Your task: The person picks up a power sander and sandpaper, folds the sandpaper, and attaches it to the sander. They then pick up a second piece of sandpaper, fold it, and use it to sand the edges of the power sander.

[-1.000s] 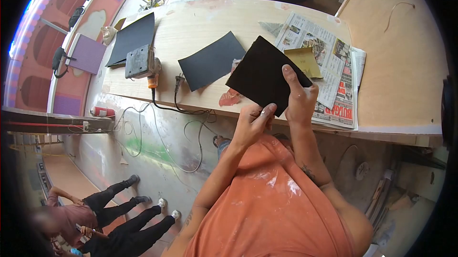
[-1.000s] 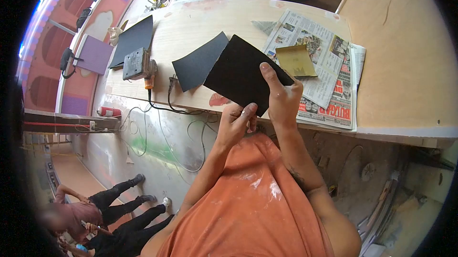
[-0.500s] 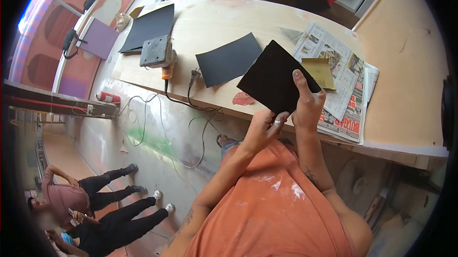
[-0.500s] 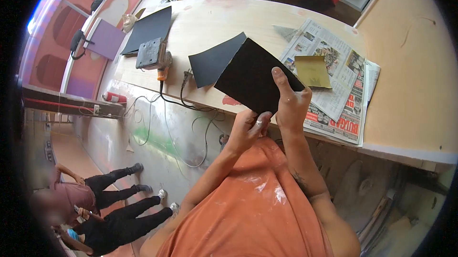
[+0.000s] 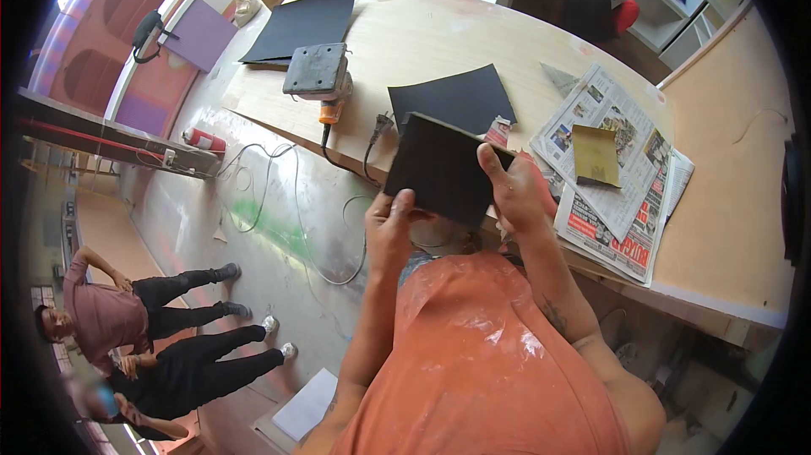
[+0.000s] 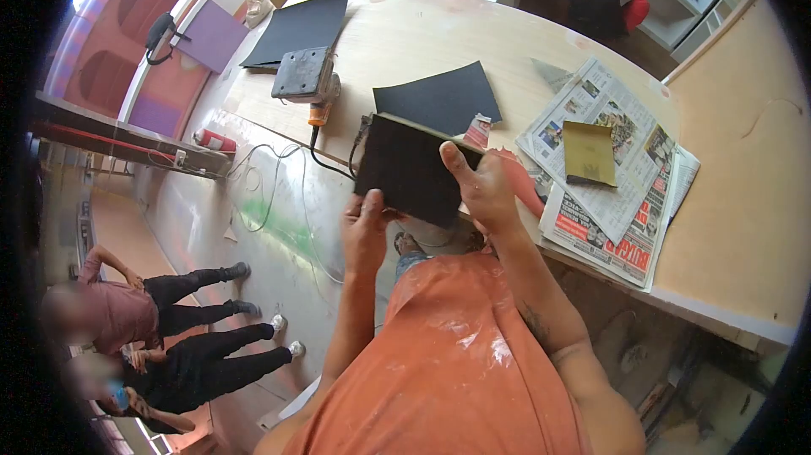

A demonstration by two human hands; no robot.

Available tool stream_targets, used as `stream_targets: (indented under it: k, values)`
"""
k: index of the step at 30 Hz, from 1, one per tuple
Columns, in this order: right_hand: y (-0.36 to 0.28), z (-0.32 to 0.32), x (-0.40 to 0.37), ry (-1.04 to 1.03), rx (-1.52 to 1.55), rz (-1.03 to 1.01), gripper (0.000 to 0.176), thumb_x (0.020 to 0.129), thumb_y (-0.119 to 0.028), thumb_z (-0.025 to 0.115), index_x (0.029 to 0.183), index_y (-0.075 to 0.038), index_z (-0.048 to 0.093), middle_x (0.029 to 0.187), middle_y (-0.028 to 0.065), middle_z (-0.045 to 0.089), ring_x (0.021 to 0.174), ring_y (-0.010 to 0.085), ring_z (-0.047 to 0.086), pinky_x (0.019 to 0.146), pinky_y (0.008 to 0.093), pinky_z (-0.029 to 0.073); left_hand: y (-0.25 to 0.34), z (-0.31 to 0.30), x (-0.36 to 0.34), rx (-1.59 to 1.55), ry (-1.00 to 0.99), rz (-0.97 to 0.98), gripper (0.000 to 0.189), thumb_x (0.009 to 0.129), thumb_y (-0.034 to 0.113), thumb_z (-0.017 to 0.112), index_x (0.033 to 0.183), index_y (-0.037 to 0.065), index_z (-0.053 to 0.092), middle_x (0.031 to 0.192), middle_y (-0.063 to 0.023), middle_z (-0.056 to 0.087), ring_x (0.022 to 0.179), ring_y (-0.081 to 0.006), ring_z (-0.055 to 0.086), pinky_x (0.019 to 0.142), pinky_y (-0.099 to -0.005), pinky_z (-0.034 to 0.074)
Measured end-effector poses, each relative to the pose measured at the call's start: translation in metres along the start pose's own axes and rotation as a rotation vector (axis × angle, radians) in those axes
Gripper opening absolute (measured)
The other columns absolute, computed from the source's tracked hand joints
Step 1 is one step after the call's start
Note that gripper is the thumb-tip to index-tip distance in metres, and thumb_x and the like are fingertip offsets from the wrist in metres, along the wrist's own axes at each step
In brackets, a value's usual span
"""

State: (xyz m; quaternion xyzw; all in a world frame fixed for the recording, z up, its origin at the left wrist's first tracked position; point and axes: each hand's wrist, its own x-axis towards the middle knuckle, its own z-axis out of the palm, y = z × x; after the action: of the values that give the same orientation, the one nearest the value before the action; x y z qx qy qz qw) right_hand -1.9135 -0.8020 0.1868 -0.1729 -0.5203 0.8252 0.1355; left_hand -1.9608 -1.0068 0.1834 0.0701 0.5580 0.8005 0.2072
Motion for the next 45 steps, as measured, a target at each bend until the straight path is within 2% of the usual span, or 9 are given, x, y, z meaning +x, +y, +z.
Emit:
stream_targets:
  k: [2,6,11,19,21,25,32,39,45]
  values:
    - [-0.024,0.038,-0.005,-0.241,0.267,0.139,0.083,0.093,-0.068,0.041,0.137,0.001,0.043,0.111,0.0122,0.061,0.086,0.0181,0.064,0.073,0.0312,0.055,-0.005,-0.032,-0.005,-0.061,0.064,0.085,0.036,0.100,0.025,0.056,0.125,0.000,0.054,0.104,-0.0107,0.067,0.086,-0.0196,0.067,0.069,-0.0338,0.057]
    - [0.045,0.025,0.021,-0.288,0.480,0.603,0.073,0.097,-0.058,0.044,0.134,0.005,0.042,0.104,0.0171,0.062,0.084,0.0230,0.065,0.072,0.0367,0.057,0.009,-0.066,-0.025,-0.216,0.161,0.204,0.029,0.101,0.024,0.053,0.122,0.003,0.055,0.106,-0.0116,0.067,0.082,-0.0213,0.067,0.066,-0.0370,0.056]
    - [0.071,0.058,0.039,-0.077,0.459,0.674,0.051,0.100,-0.044,0.048,0.120,0.003,0.049,0.096,0.0131,0.066,0.070,0.0198,0.065,0.063,0.0329,0.057,-0.003,-0.095,-0.042,-0.171,0.173,0.234,0.027,0.102,0.025,0.050,0.123,0.007,0.053,0.106,-0.0096,0.067,0.084,-0.0222,0.067,0.063,-0.0376,0.056]
    - [0.065,0.098,0.065,0.324,0.454,0.470,0.015,0.096,-0.022,0.057,0.095,-0.008,0.051,0.081,0.0058,0.062,0.064,0.0179,0.063,0.054,0.0374,0.057,-0.007,-0.090,-0.043,-0.275,0.223,0.225,0.034,0.104,0.031,0.045,0.128,0.008,0.049,0.118,-0.0107,0.062,0.096,-0.0239,0.065,0.073,-0.0376,0.057]
    - [0.035,0.085,0.045,0.180,0.295,0.026,0.012,0.092,-0.013,0.057,0.100,-0.005,0.053,0.082,0.0058,0.063,0.067,0.0192,0.066,0.056,0.0376,0.058,-0.007,-0.080,-0.033,-0.392,0.210,0.178,0.039,0.105,0.036,0.038,0.131,0.008,0.047,0.125,-0.0119,0.059,0.108,-0.0255,0.061,0.079,-0.0411,0.056]
    - [-0.027,0.030,-0.008,0.063,-0.495,-0.355,0.026,0.088,-0.001,0.052,0.114,0.004,0.050,0.093,0.0103,0.064,0.075,0.0177,0.069,0.059,0.0277,0.054,-0.001,-0.048,-0.005,-0.592,0.309,0.082,0.038,0.105,0.034,0.039,0.130,0.006,0.048,0.120,-0.0124,0.062,0.106,-0.0247,0.063,0.078,-0.0379,0.057]
    - [-0.081,-0.025,-0.060,0.225,-0.451,-0.329,0.038,0.085,0.006,0.047,0.123,0.002,0.048,0.098,0.0103,0.063,0.065,0.0051,0.053,0.055,0.0190,0.045,-0.007,-0.012,0.027,-0.547,0.146,0.038,0.033,0.105,0.034,0.040,0.124,0.008,0.051,0.114,-0.0058,0.065,0.098,-0.0167,0.067,0.080,-0.0346,0.057]
    - [-0.093,-0.050,-0.082,0.216,-0.715,-0.375,0.040,0.081,0.004,0.049,0.120,0.005,0.055,0.107,0.0123,0.065,0.070,0.0056,0.055,0.059,0.0196,0.046,-0.014,0.002,0.040,-0.432,0.032,0.012,0.040,0.106,0.035,0.036,0.131,0.006,0.048,0.121,-0.0111,0.062,0.105,-0.0206,0.063,0.083,-0.0364,0.053]
    - [-0.088,-0.040,-0.094,0.156,-0.478,-0.092,0.047,0.079,0.002,0.048,0.125,0.007,0.056,0.102,0.0126,0.067,0.076,0.0103,0.059,0.070,0.0259,0.050,-0.011,0.019,0.044,-0.475,0.054,0.059,0.036,0.106,0.032,0.037,0.127,0.005,0.049,0.117,-0.0108,0.063,0.107,-0.0211,0.062,0.091,-0.0382,0.052]
